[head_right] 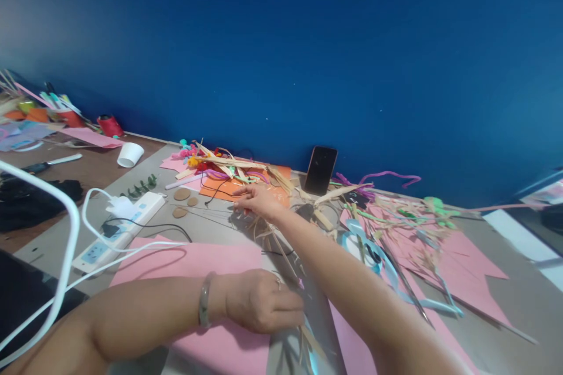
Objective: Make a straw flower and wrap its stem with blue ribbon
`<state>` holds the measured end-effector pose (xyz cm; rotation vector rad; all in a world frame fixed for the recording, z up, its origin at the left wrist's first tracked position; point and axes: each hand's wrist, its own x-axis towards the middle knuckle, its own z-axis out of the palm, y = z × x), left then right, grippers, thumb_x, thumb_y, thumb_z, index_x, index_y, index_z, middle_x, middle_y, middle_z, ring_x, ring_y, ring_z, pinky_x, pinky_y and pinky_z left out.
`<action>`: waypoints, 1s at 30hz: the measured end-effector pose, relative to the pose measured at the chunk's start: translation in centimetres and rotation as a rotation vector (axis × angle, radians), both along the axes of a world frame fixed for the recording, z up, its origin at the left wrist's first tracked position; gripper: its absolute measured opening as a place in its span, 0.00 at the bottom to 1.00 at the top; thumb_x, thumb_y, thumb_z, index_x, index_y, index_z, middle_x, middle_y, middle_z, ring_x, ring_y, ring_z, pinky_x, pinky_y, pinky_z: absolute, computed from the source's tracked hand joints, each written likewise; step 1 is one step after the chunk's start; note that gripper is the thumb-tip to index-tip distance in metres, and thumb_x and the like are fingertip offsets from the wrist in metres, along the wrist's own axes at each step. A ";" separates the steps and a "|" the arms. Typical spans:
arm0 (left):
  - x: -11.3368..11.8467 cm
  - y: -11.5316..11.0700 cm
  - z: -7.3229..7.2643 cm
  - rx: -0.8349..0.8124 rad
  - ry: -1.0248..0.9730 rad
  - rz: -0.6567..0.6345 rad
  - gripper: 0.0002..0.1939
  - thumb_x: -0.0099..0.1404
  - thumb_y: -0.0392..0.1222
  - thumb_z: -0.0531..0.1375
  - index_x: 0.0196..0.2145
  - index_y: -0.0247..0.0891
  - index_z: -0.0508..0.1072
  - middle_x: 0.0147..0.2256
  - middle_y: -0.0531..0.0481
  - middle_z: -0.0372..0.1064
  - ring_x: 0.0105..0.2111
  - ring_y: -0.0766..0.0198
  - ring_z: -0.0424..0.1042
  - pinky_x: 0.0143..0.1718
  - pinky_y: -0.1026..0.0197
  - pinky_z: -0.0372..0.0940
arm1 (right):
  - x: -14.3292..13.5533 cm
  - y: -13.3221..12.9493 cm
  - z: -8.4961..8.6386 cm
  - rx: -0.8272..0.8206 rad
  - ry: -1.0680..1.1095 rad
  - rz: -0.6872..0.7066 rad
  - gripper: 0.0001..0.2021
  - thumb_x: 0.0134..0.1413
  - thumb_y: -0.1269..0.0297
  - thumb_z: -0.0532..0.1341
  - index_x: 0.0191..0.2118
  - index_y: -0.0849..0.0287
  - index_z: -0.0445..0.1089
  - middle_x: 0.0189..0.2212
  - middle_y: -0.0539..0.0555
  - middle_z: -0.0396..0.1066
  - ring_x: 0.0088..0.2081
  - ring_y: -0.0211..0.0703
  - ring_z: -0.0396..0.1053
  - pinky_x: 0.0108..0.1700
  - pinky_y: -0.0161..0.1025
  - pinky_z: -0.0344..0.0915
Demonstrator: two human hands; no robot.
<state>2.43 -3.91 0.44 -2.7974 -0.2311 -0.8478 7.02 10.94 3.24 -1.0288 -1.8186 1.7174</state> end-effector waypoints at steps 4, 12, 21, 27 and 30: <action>-0.1 -0.1 0.2 -0.018 0.022 0.003 0.09 0.67 0.32 0.51 0.31 0.35 0.70 0.28 0.51 0.64 0.23 0.69 0.61 0.20 0.64 0.55 | 0.0 0.0 -0.4 -0.040 0.092 -0.048 0.16 0.38 0.71 0.71 0.38 0.62 0.74 0.21 0.49 0.74 0.20 0.32 0.67 0.21 0.28 0.60; -0.1 -0.3 0.5 -0.055 0.053 0.014 0.07 0.66 0.30 0.52 0.32 0.35 0.67 0.29 0.51 0.65 0.23 0.70 0.62 0.21 0.63 0.58 | 0.1 -0.1 -0.1 -0.077 0.217 -0.136 0.15 0.40 0.56 0.71 0.30 0.61 0.72 0.25 0.51 0.74 0.22 0.31 0.68 0.22 0.28 0.58; -0.1 -0.5 0.5 -0.066 0.091 0.047 0.05 0.66 0.32 0.52 0.32 0.35 0.66 0.28 0.52 0.61 0.21 0.70 0.60 0.22 0.63 0.58 | 0.7 0.9 0.4 -0.096 0.370 -0.240 0.20 0.34 0.54 0.73 0.30 0.60 0.67 0.27 0.50 0.74 0.17 0.27 0.58 0.17 0.28 0.51; -0.2 -0.5 0.8 -0.053 0.046 0.028 0.06 0.64 0.30 0.53 0.31 0.34 0.67 0.28 0.52 0.62 0.22 0.69 0.60 0.21 0.63 0.58 | 0.3 0.3 1.4 -0.069 0.397 -0.184 0.17 0.50 0.52 0.65 0.33 0.56 0.57 0.29 0.53 0.78 0.17 0.32 0.65 0.20 0.29 0.59; -0.2 -0.3 0.7 -0.046 0.049 0.002 0.08 0.66 0.31 0.52 0.31 0.35 0.68 0.29 0.51 0.64 0.23 0.69 0.61 0.21 0.64 0.58 | -0.2 -0.2 1.8 0.003 0.338 -0.241 0.15 0.49 0.57 0.65 0.33 0.56 0.58 0.25 0.51 0.76 0.16 0.33 0.65 0.18 0.29 0.58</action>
